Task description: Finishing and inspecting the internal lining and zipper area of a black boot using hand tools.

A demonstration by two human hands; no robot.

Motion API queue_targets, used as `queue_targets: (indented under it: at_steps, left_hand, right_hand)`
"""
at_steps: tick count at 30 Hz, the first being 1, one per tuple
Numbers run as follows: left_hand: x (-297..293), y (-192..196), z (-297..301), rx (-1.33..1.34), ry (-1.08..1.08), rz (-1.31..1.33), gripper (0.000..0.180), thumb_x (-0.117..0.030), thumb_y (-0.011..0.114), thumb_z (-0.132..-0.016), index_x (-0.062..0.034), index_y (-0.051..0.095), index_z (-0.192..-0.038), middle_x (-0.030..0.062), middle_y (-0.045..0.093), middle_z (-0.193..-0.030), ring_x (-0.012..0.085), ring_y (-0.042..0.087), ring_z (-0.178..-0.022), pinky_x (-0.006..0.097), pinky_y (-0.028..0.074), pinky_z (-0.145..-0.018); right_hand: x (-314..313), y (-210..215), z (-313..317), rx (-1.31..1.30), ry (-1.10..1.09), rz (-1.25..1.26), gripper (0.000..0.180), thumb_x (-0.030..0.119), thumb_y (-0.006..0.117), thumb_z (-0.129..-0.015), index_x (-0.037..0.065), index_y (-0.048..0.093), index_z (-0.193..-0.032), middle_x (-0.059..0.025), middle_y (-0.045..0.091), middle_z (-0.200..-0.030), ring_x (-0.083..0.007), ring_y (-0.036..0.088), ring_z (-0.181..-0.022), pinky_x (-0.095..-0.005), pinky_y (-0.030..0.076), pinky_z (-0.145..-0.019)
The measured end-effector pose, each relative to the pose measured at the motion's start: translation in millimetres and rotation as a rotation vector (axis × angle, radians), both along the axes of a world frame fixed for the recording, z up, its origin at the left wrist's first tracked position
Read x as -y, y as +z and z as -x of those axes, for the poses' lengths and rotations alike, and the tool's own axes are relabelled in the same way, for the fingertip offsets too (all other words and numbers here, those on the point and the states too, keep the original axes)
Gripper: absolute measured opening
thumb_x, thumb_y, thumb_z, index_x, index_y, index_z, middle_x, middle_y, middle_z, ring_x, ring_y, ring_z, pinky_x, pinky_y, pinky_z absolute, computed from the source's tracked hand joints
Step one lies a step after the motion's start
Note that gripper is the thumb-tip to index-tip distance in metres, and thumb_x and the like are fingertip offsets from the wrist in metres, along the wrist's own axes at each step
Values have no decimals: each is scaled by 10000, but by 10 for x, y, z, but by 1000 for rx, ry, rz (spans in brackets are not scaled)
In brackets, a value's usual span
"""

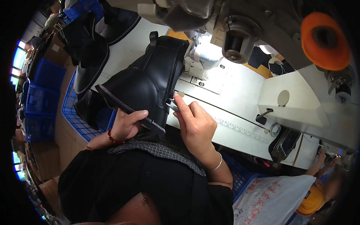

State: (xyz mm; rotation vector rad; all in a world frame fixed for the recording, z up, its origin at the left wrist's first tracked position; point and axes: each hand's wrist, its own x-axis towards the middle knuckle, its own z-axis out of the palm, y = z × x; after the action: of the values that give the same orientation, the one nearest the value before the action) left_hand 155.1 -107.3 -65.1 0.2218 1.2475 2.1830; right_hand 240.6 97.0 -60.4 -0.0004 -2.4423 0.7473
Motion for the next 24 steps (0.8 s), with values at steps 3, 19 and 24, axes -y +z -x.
queue_targets:
  at_steps: [3, 19, 24]
  left_hand:
    - [-13, 30, -12, -13, 19, 20, 488, 111, 616, -884, -23, 506, -1340, 78, 593, -1233, 171, 634, -1105, 339, 560, -950]
    - [197, 88, -196, -441, -93, -177, 557, -241, 640, -996, 13, 439, -1449, 172, 455, -1474, 265, 479, -1354, 442, 407, -1112]
    - [320, 974, -196, -781, -1190, -319, 955, -481, 664, -960, 59, 185, -1587, 282, 101, -1666, 416, 159, -1543, 579, 190, -1221]
  right_hand:
    - [25, -30, 24, 4, -28, -10, 457, 112, 769, -824, 141, 704, -1276, -32, 500, -709, -186, 532, -578, -338, 429, -518]
    - [5, 328, 56, -149, 213, 221, 556, -135, 577, -726, -33, 668, -1265, -151, 573, -769, -262, 576, -639, -342, 477, -628]
    - [-715, 574, 292, -102, 223, 60, 561, -140, 563, -750, 91, 724, -1235, -103, 681, -850, -212, 639, -698, -294, 507, -657]
